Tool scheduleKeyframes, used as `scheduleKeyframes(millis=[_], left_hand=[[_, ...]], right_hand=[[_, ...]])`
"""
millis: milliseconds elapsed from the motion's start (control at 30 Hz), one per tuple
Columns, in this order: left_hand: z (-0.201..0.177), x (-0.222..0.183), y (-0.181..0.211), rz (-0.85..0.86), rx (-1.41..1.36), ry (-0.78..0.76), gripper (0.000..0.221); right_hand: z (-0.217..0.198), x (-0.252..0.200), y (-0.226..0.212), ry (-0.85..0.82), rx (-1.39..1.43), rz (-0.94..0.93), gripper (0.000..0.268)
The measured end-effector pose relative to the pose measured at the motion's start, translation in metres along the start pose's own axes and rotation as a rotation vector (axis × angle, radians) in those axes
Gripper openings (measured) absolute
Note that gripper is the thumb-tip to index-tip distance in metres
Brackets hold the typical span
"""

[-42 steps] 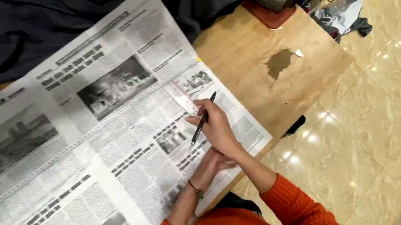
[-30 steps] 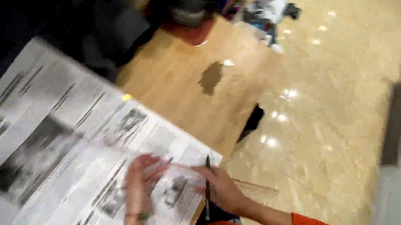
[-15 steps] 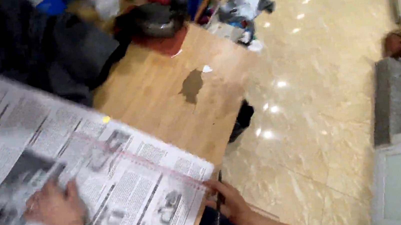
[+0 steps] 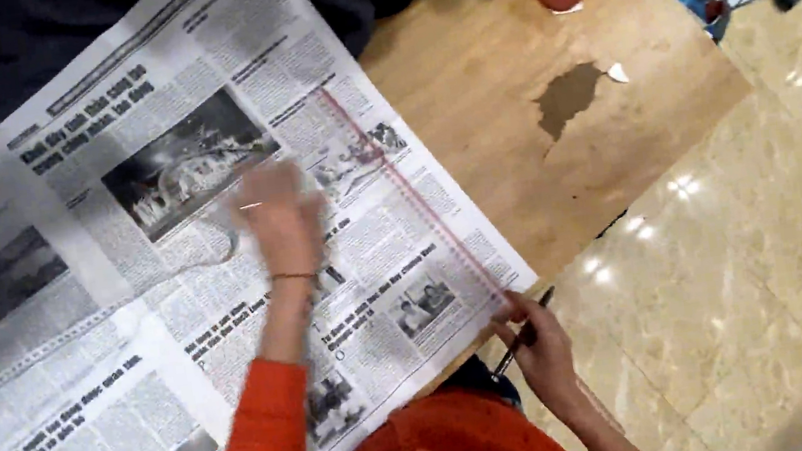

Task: Drawing straight lines on a newspaper using a long ruler and a pen to create a pattern.

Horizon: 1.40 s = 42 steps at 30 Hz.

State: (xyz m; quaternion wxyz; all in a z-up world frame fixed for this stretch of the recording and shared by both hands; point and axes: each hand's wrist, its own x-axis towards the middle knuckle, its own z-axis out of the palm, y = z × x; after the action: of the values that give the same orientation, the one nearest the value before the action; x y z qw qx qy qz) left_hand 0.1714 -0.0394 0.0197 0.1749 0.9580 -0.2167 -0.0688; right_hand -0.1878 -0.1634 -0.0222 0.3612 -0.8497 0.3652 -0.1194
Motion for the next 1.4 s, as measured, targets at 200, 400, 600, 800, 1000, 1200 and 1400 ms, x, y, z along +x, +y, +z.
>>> scheduleKeyframes(millis=[200, 400, 600, 800, 1000, 1200, 1400], left_hand=[[0.106, 0.011, 0.036, 0.418, 0.011, 0.023, 0.082], [0.084, 0.008, 0.045, 0.424, 0.007, -0.04, 0.104], [0.08, 0.008, 0.044, 0.448, 0.003, -0.023, 0.098], [0.082, 0.005, 0.047, 0.392, -0.063, 0.012, 0.1], [0.08, 0.005, 0.049, 0.422, -0.064, 0.042, 0.1], [0.071, 0.002, 0.053, 0.387, -0.062, -0.023, 0.1], [0.068, 0.003, 0.055, 0.343, -0.087, -0.087, 0.099]], right_hand=[[-0.006, -0.001, -0.006, -0.011, -0.024, 0.123, 0.048], [-0.005, -0.003, -0.007, -0.009, -0.002, 0.097, 0.043], [-0.006, -0.001, -0.004, -0.046, -0.002, 0.249, 0.046], [-0.012, -0.001, -0.02, 0.032, 0.064, 0.23, 0.047], [-0.013, -0.001, -0.02, 0.054, 0.044, 0.186, 0.047], [-0.011, -0.005, -0.006, 0.046, 0.062, 0.159, 0.045], [-0.007, -0.01, 0.0, 0.025, 0.054, 0.16, 0.047]])
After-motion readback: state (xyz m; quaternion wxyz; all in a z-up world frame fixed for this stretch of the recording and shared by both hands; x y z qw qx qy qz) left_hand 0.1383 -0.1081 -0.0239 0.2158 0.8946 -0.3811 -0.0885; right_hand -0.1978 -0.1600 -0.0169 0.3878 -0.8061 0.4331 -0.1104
